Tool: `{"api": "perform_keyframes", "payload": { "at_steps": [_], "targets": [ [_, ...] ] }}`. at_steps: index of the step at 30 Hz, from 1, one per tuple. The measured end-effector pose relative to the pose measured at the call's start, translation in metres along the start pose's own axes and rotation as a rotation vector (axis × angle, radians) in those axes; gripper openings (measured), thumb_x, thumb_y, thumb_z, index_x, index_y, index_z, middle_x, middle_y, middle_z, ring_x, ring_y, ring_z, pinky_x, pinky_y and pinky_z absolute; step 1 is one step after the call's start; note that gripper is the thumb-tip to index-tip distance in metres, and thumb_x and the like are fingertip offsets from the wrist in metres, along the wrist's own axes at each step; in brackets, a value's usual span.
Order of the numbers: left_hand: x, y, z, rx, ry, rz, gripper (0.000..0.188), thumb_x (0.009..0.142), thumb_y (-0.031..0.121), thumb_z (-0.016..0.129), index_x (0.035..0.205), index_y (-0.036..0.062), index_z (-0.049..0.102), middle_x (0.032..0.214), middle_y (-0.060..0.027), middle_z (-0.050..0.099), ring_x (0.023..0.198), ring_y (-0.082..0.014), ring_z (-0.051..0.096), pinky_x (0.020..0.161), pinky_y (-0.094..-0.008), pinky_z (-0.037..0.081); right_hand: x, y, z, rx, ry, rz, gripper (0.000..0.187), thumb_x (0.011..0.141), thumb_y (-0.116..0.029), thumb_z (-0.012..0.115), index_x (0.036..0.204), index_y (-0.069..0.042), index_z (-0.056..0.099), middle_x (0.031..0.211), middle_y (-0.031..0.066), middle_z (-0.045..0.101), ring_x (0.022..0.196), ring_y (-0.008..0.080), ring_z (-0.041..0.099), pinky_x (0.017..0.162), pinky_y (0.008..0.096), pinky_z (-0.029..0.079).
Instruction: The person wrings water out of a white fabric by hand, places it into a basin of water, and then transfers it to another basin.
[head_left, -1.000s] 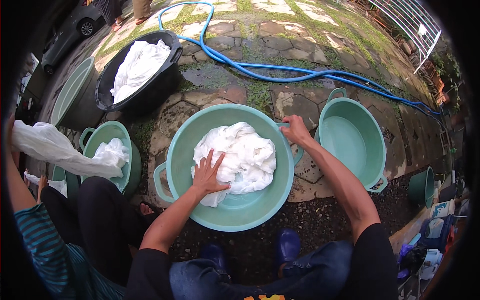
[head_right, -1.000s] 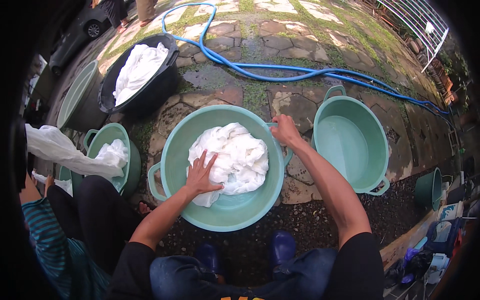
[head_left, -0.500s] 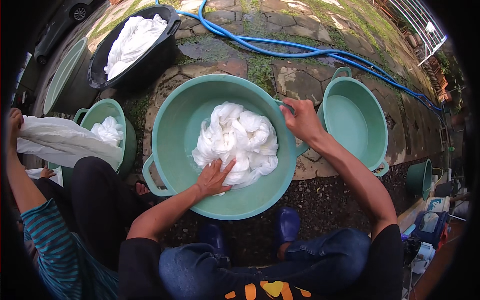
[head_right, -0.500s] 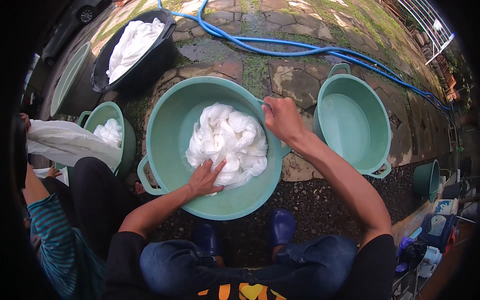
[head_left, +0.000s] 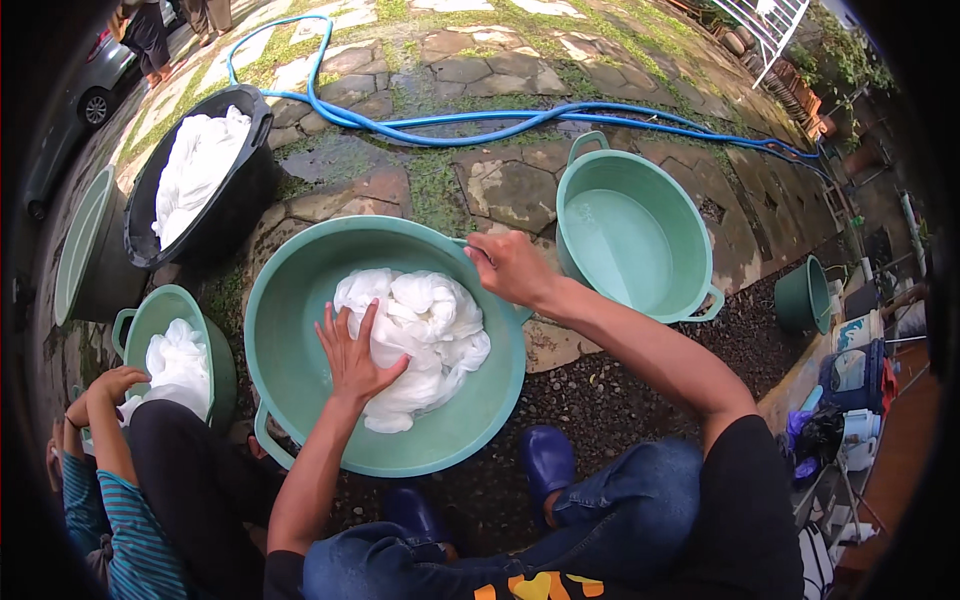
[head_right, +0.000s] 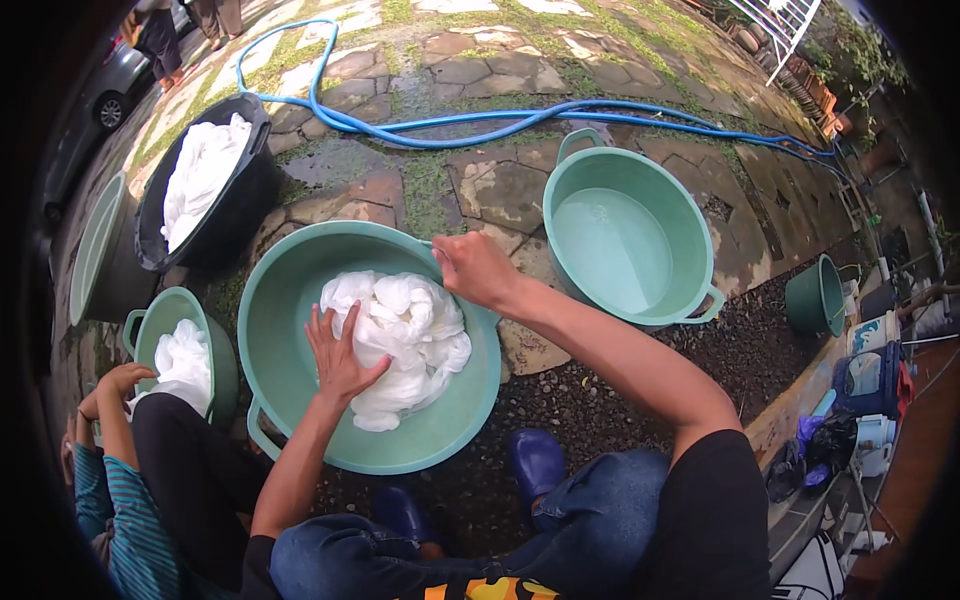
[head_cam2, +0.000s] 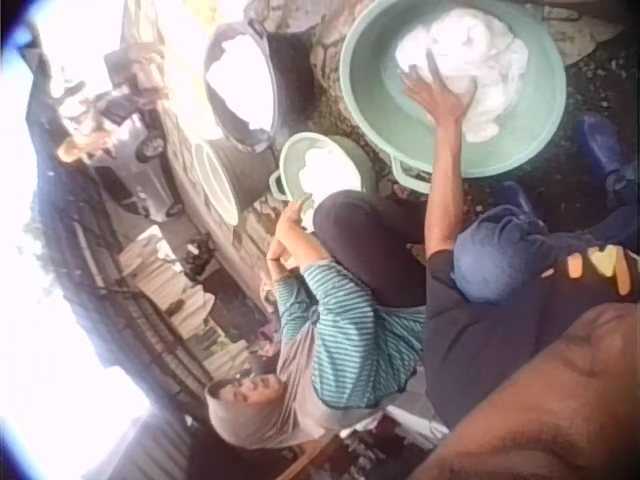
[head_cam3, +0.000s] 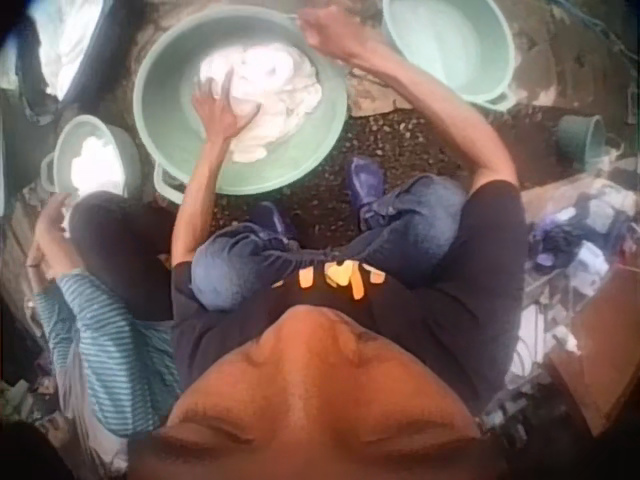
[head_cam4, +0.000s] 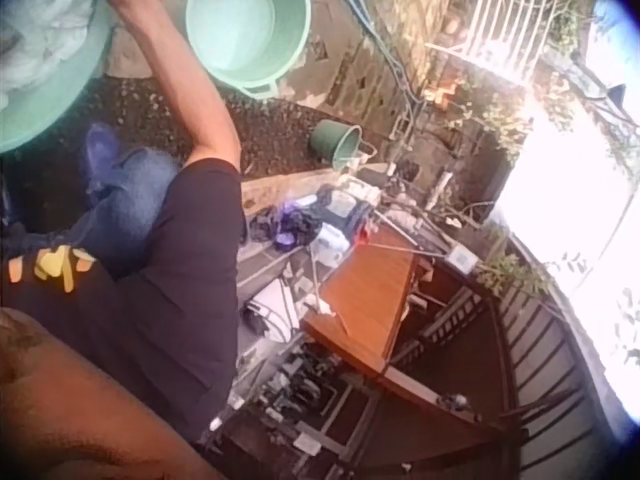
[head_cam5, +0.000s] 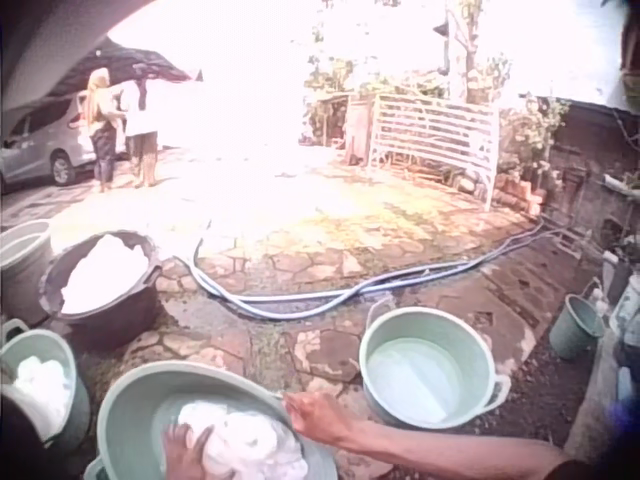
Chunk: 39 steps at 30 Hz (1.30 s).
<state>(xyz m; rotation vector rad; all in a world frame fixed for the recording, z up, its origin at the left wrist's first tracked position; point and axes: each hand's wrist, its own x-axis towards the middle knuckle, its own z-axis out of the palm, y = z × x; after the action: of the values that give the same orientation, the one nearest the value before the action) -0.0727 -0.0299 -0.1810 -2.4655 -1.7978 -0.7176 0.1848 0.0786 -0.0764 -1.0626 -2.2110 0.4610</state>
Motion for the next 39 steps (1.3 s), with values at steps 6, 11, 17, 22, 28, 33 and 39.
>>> {"api": "perform_keyframes", "payload": {
  "at_steps": [6,11,17,22,28,33,39],
  "targets": [
    [0.003,0.0,0.042,-0.159,-0.163,-0.165,0.078,0.054,0.043,0.077,0.121,0.014,0.051,0.103,-0.0168,0.052,0.091,-0.0344,0.055,0.076,-0.0425,0.047,-0.006,0.019,-0.002,-0.016,-0.007,0.036,0.011,0.081,-0.007,0.056,0.077,0.002,0.059,0.067,0.0221,0.059,0.062,0.039,0.059,0.057,0.0449,0.045],
    [-0.005,-0.007,0.052,-0.147,-0.217,-0.267,0.065,0.056,0.042,0.074,0.11,0.0113,0.054,0.09,-0.0142,0.055,0.078,-0.0322,0.058,0.069,-0.041,0.048,-0.008,0.03,-0.001,0.014,-0.025,0.126,0.013,0.081,-0.007,0.054,0.072,0.002,0.058,0.063,0.0226,0.058,0.063,0.0395,0.059,0.06,0.0477,0.045],
    [0.003,0.002,0.027,-0.002,-0.283,-0.3,0.065,0.059,0.044,0.069,0.111,0.0087,0.055,0.117,-0.018,0.048,0.117,-0.0384,0.042,0.097,-0.0555,0.031,-0.002,0.035,-0.001,0.054,-0.009,0.164,0.011,0.081,-0.007,0.057,0.082,0.003,0.061,0.066,0.0237,0.058,0.061,0.0384,0.059,0.055,0.0435,0.044],
    [0.042,0.044,0.029,-0.109,-0.108,-0.007,0.073,0.062,0.05,0.066,0.122,0.0122,0.049,0.139,-0.0188,0.027,0.131,-0.0398,0.023,0.103,-0.0609,0.017,0.009,0.024,0.004,0.043,-0.02,0.112,0.009,0.081,-0.005,0.057,0.078,0.003,0.058,0.065,0.024,0.057,0.059,0.0391,0.058,0.053,0.0423,0.042],
    [0.014,0.057,0.055,-0.076,-0.242,0.252,0.066,0.064,0.049,0.065,0.121,0.02,0.05,0.117,-0.0114,0.047,0.113,-0.0294,0.041,0.088,-0.0522,0.034,0.004,0.02,0.009,0.009,-0.044,0.138,0.01,0.082,-0.005,0.057,0.076,0.003,0.055,0.063,0.0236,0.055,0.058,0.0405,0.056,0.052,0.0418,0.041],
    [-0.019,0.072,0.052,-0.135,-0.319,0.357,0.061,0.08,0.046,0.053,0.136,0.0272,0.038,0.147,-0.0113,0.025,0.136,-0.0329,0.02,0.105,-0.0625,0.014,-0.022,0.039,-0.005,-0.028,-0.02,0.206,0.009,0.082,-0.004,0.057,0.077,0.002,0.055,0.065,0.0235,0.055,0.061,0.0404,0.056,0.053,0.0427,0.041],
    [-0.029,0.05,0.074,0.048,-0.467,0.29,0.065,0.082,0.053,0.048,0.142,0.0348,0.029,0.152,-0.0059,0.014,0.141,-0.0297,0.008,0.108,-0.062,0.002,0.0,0.027,0.02,-0.024,-0.05,0.074,0.012,0.084,-0.007,0.056,0.078,0.003,0.057,0.064,0.0236,0.056,0.057,0.0395,0.056,0.051,0.041,0.042]
  ]
}}
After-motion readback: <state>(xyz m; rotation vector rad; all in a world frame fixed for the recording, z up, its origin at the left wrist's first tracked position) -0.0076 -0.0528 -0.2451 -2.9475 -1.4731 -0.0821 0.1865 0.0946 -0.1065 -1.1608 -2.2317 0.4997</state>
